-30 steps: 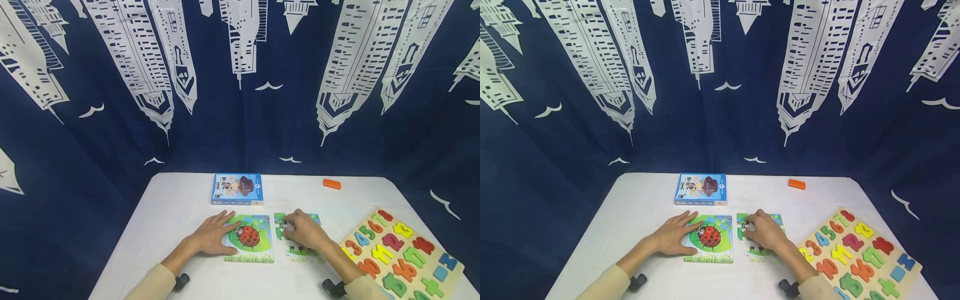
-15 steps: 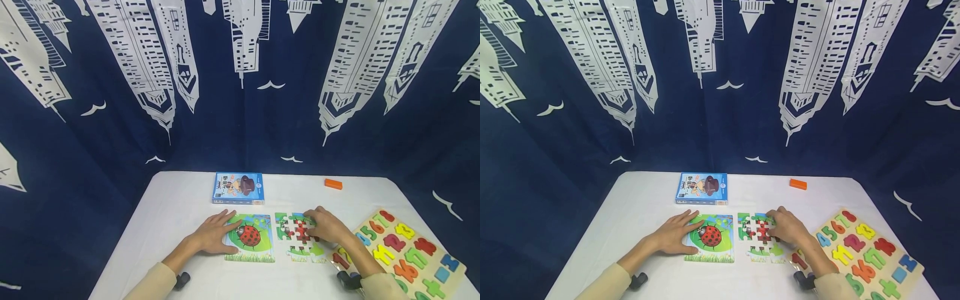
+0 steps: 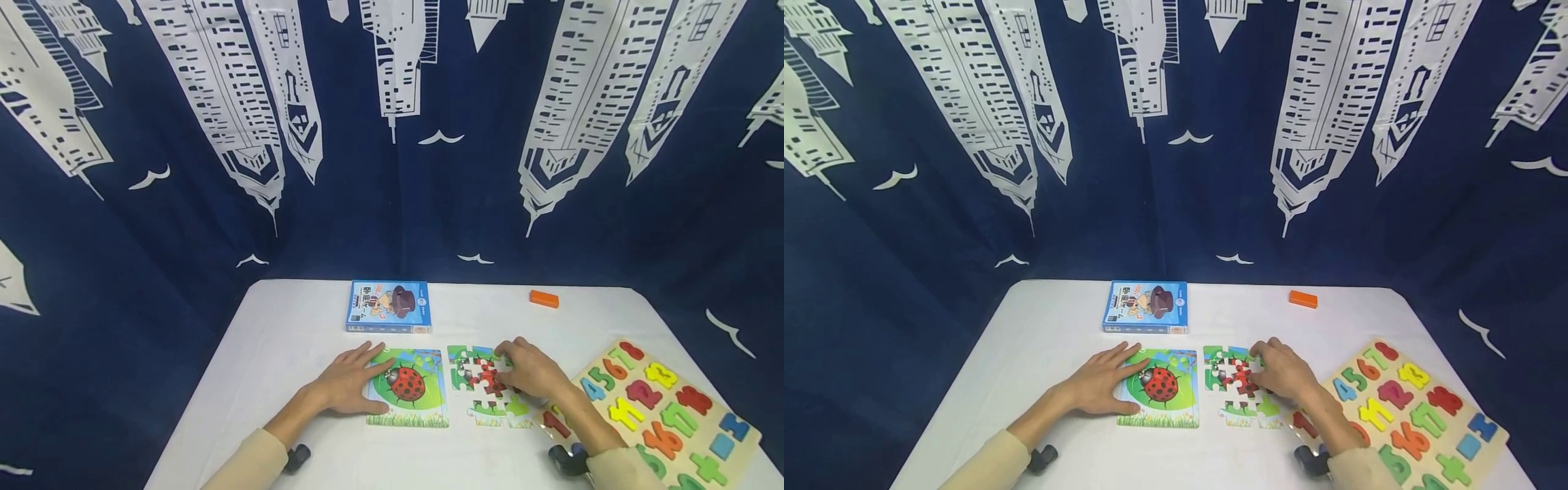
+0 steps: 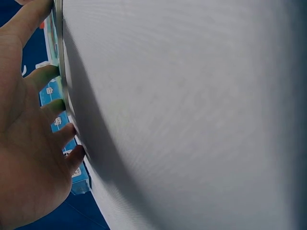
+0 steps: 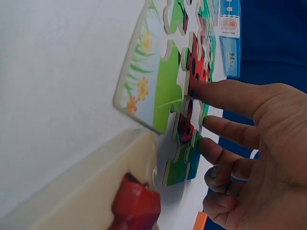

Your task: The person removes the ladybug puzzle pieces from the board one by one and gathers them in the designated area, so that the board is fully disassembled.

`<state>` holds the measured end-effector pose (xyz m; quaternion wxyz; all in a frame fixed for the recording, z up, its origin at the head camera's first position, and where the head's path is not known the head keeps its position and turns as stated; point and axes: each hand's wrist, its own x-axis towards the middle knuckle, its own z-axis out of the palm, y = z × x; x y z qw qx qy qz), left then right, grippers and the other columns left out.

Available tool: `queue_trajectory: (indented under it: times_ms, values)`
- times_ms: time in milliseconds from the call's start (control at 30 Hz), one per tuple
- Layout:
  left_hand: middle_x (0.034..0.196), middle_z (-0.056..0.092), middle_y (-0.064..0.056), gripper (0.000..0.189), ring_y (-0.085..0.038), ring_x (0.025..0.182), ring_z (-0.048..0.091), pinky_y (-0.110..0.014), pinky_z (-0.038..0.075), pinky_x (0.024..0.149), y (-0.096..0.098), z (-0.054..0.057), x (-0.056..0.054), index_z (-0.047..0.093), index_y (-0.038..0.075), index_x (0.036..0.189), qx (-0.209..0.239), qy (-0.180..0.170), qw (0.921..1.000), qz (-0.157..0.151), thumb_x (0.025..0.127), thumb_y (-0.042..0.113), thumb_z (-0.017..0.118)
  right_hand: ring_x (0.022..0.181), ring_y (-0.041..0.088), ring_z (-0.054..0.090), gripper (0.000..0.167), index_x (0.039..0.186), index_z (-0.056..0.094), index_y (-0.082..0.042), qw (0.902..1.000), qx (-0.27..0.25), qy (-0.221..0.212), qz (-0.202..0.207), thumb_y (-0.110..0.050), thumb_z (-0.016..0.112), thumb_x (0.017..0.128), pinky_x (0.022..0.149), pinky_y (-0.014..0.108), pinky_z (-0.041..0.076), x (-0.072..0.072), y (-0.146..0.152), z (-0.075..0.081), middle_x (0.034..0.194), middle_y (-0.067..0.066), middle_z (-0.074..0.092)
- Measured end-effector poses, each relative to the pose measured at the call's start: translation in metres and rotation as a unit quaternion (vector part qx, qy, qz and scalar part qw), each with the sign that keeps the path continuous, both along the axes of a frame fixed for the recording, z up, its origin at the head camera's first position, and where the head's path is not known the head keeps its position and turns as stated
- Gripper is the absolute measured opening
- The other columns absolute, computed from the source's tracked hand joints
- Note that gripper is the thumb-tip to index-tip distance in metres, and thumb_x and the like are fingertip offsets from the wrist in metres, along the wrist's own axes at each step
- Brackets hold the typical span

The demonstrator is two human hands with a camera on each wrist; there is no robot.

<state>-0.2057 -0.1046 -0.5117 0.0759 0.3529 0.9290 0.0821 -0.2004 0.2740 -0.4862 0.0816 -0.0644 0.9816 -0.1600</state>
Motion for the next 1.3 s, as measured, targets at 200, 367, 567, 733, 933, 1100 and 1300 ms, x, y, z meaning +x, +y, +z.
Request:
queue_trajectory:
  times_ms: [200,367,567,733,933,1100,1300]
  values:
    - [0.154,0.011,-0.001,0.090,-0.030,0.139,0.009,-0.054,0.019,0.106,-0.001,-0.002,0.000,0.029,0.030,0.145,0.001,0.004,1.0000,0.000,0.072,0.080,0.042,0.080,0.019,0.047,0.052,0.119,0.059,-0.014,0.9999,0.013,0.003,0.000,-0.031,0.077,0.073,0.061,0.033,0.044,0.002,-0.003,-0.001,0.103,0.006,0.053]
    - [0.154,0.011,-0.002,0.089,-0.030,0.139,0.009,-0.054,0.019,0.106,-0.001,-0.002,0.001,0.029,0.029,0.145,0.004,0.002,1.0000,0.000,0.073,0.080,0.042,0.082,0.020,0.047,0.055,0.122,0.057,-0.013,0.9998,0.018,0.012,0.001,-0.030,0.075,0.073,0.058,0.031,0.042,0.006,-0.005,-0.002,0.104,0.007,0.052]
    - [0.154,0.011,-0.001,0.089,-0.029,0.139,0.009,-0.054,0.019,0.106,-0.002,-0.002,0.001,0.028,0.030,0.146,0.004,-0.002,1.0000,0.004,0.073,0.080,0.043,0.083,0.022,0.049,0.054,0.123,0.056,-0.009,0.9995,0.002,0.031,0.000,-0.029,0.073,0.076,0.062,0.036,0.044,0.004,0.005,0.006,0.106,0.011,0.053]
    - [0.154,0.011,-0.002,0.089,-0.030,0.139,0.009,-0.054,0.019,0.106,-0.002,-0.003,0.002,0.028,0.030,0.146,0.004,-0.001,1.0000,0.002,0.073,0.080,0.042,0.087,0.029,0.051,0.054,0.123,0.054,-0.003,0.9993,0.032,0.017,-0.009,-0.018,0.072,0.075,0.063,0.042,0.046,0.004,0.033,0.016,0.108,0.019,0.052]
    - [0.154,0.010,-0.001,0.089,-0.029,0.139,0.008,-0.054,0.019,0.106,-0.001,-0.003,0.001,0.028,0.030,0.146,0.004,-0.001,1.0000,-0.001,0.073,0.080,0.042,0.073,0.023,0.050,0.053,0.121,0.054,-0.002,0.9984,0.022,-0.051,-0.013,-0.013,0.073,0.072,0.052,0.031,0.042,0.008,0.050,0.015,0.101,0.016,0.052]
    - [0.154,0.009,-0.002,0.089,-0.029,0.140,0.007,-0.053,0.018,0.106,-0.001,-0.002,0.001,0.028,0.030,0.146,0.006,0.002,1.0000,-0.002,0.073,0.080,0.042,0.073,0.020,0.049,0.049,0.120,0.053,-0.004,0.9978,-0.018,-0.063,-0.008,-0.011,0.071,0.075,0.054,0.029,0.043,0.006,0.046,0.012,0.094,0.009,0.051]
    - [0.154,0.011,-0.002,0.089,-0.029,0.139,0.008,-0.054,0.019,0.106,0.000,0.000,0.001,0.029,0.029,0.145,0.006,0.001,1.0000,-0.002,0.073,0.079,0.043,0.074,0.020,0.049,0.046,0.120,0.054,-0.005,0.9987,-0.012,-0.049,-0.007,-0.013,0.069,0.077,0.057,0.030,0.042,0.005,0.044,0.014,0.090,0.006,0.050]
